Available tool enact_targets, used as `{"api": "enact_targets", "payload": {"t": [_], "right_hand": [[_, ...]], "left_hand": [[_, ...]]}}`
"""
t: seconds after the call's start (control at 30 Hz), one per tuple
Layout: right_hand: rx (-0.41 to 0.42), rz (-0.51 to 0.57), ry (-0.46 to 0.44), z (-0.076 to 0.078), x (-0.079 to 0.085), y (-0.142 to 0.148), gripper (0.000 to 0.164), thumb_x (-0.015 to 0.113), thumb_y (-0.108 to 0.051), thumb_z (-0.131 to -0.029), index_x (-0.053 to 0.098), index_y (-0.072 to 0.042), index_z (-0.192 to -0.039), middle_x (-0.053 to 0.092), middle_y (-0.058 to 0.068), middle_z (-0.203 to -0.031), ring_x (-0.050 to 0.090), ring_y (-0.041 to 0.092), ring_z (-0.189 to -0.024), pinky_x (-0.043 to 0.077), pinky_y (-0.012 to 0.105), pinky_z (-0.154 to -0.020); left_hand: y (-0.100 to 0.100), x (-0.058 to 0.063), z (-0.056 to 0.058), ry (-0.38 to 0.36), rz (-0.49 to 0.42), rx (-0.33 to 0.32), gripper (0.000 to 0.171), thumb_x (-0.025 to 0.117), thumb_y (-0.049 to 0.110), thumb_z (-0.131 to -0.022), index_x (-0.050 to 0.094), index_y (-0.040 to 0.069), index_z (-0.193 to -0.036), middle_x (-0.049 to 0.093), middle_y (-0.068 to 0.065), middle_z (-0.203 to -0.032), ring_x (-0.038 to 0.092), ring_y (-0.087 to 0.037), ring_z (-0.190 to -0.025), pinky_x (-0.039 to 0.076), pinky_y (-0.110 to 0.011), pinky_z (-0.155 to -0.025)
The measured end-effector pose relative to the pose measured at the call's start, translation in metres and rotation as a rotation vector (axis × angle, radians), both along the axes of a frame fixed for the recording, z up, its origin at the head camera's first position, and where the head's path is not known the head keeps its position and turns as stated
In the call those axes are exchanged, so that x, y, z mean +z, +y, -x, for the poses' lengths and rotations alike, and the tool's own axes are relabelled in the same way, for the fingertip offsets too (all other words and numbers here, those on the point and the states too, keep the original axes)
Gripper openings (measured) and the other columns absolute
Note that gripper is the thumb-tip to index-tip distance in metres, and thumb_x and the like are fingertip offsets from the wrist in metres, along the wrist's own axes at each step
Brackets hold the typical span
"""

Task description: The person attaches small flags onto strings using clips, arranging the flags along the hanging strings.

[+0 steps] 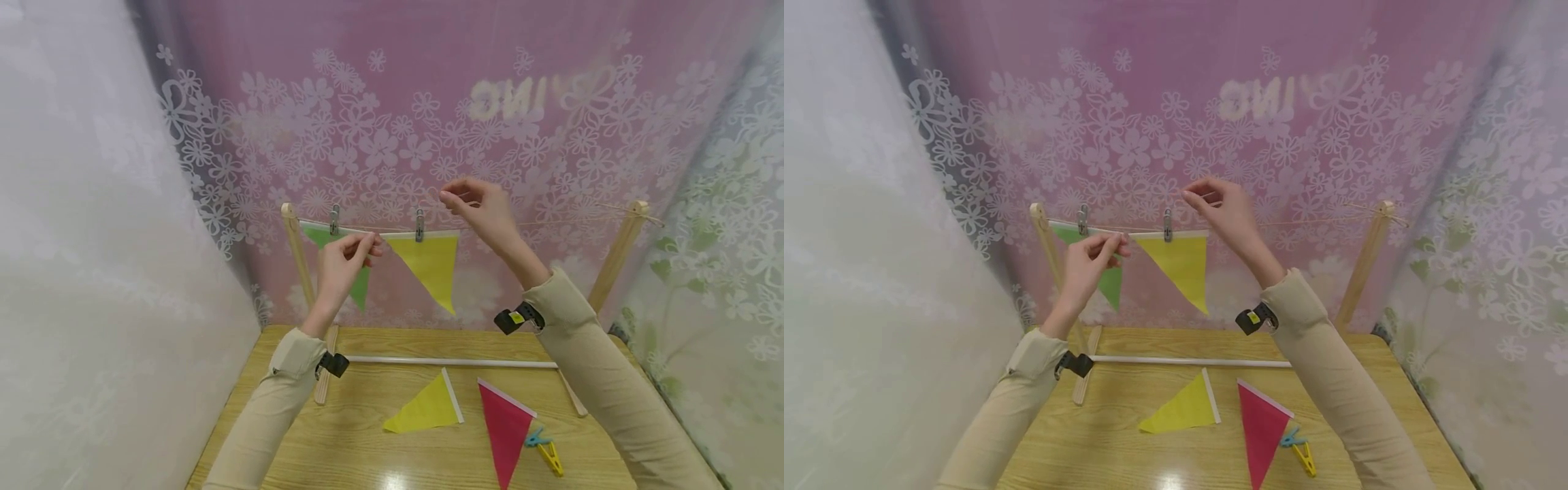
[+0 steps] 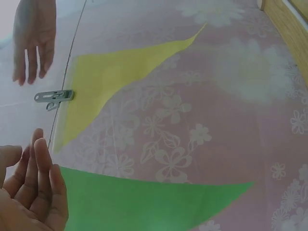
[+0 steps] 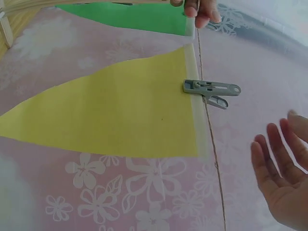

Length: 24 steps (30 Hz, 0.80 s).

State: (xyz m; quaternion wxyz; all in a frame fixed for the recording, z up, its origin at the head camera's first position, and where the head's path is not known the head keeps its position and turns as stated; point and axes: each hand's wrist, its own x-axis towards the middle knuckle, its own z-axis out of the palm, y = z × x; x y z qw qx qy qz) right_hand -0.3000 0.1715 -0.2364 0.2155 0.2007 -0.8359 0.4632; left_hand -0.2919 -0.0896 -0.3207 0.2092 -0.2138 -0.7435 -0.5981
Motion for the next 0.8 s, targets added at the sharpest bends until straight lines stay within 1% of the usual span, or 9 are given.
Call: {"api": "enact_targets", "payload": {"t": [0.07, 0.13, 0.2, 0.3, 0.37, 0.47, 0.57, 0.7, 0.8], "right_hand": [[-0.014, 0.06, 0.079, -0.004, -0.002, 0.003, 0.027, 0.069, -0.027, -0.099, 0.072, -0.003, -0.112, 0.072, 0.008, -0.104, 0.069, 0.022, -0.09, 0.056, 0.022, -0.083], [-0.007, 0.125, 0.145, -0.009, -0.004, 0.006, 0.024, 0.071, -0.021, -0.098, 0.072, 0.001, -0.108, 0.072, 0.004, -0.098, 0.068, 0.019, -0.085, 0.055, 0.018, -0.079], [-0.013, 0.169, 0.186, -0.015, -0.007, 0.011, 0.022, 0.072, -0.018, -0.097, 0.072, 0.002, -0.106, 0.071, -0.003, -0.094, 0.067, 0.014, -0.081, 0.055, 0.016, -0.077], [-0.022, 0.215, 0.224, -0.025, -0.014, 0.02, 0.019, 0.072, -0.013, -0.096, 0.071, 0.004, -0.104, 0.069, -0.01, -0.092, 0.066, 0.011, -0.079, 0.055, 0.017, -0.076], [-0.046, 0.218, 0.234, -0.033, -0.02, 0.026, 0.019, 0.071, -0.014, -0.097, 0.07, 0.004, -0.104, 0.069, -0.013, -0.091, 0.066, 0.007, -0.08, 0.054, 0.016, -0.076], [-0.069, 0.224, 0.245, -0.041, -0.031, 0.036, 0.02, 0.07, -0.013, -0.097, 0.07, 0.005, -0.104, 0.069, -0.013, -0.092, 0.066, 0.006, -0.08, 0.055, 0.016, -0.077], [-0.098, 0.221, 0.236, -0.047, -0.045, 0.046, 0.018, 0.071, -0.011, -0.097, 0.07, 0.005, -0.105, 0.071, -0.01, -0.093, 0.067, 0.005, -0.08, 0.054, 0.015, -0.078], [-0.134, 0.225, 0.198, -0.056, -0.066, 0.058, 0.015, 0.071, -0.008, -0.096, 0.07, 0.004, -0.105, 0.071, -0.008, -0.094, 0.067, 0.004, -0.08, 0.054, 0.014, -0.078], [-0.152, 0.222, 0.182, -0.066, -0.077, 0.062, 0.012, 0.069, -0.001, -0.095, 0.069, 0.008, -0.104, 0.072, -0.002, -0.092, 0.066, 0.003, -0.079, 0.054, 0.013, -0.076]], "left_hand": [[0.001, -0.005, -0.002, 0.007, -0.014, -0.004, 0.03, 0.061, 0.031, -0.104, 0.078, 0.007, -0.101, 0.076, -0.009, -0.085, 0.067, -0.016, -0.065, 0.06, -0.045, -0.07], [0.003, -0.01, -0.005, 0.009, -0.018, -0.002, 0.03, 0.061, 0.033, -0.103, 0.078, 0.009, -0.099, 0.076, -0.008, -0.083, 0.067, -0.018, -0.064, 0.06, -0.04, -0.068], [0.004, -0.016, -0.007, 0.011, -0.02, 0.001, 0.03, 0.061, 0.034, -0.103, 0.078, 0.01, -0.097, 0.076, -0.008, -0.082, 0.067, -0.022, -0.063, 0.059, -0.034, -0.065], [0.006, -0.025, -0.01, -0.004, -0.019, 0.01, 0.028, 0.062, 0.031, -0.103, 0.078, 0.01, -0.095, 0.076, -0.01, -0.081, 0.067, -0.023, -0.063, 0.057, -0.028, -0.062], [0.008, -0.031, -0.012, -0.024, -0.021, 0.013, 0.028, 0.062, 0.031, -0.103, 0.078, 0.01, -0.094, 0.076, -0.011, -0.081, 0.067, -0.02, -0.062, 0.055, -0.026, -0.061], [0.011, -0.041, -0.014, -0.056, -0.018, 0.025, 0.028, 0.063, 0.029, -0.103, 0.078, 0.007, -0.094, 0.075, -0.014, -0.082, 0.065, -0.011, -0.059, 0.053, -0.024, -0.059], [0.013, -0.054, -0.014, -0.08, -0.013, 0.015, 0.031, 0.063, 0.034, -0.102, 0.078, 0.009, -0.093, 0.075, -0.011, -0.081, 0.064, -0.009, -0.058, 0.053, -0.025, -0.058], [0.015, -0.075, -0.012, -0.112, -0.005, -0.004, 0.027, 0.064, 0.031, -0.102, 0.079, 0.012, -0.091, 0.075, -0.005, -0.078, 0.065, -0.016, -0.06, 0.054, -0.028, -0.057], [0.019, -0.092, -0.011, -0.134, 0.009, -0.01, 0.022, 0.064, 0.023, -0.102, 0.079, 0.011, -0.092, 0.075, -0.005, -0.077, 0.065, -0.017, -0.06, 0.054, -0.03, -0.057]]}}
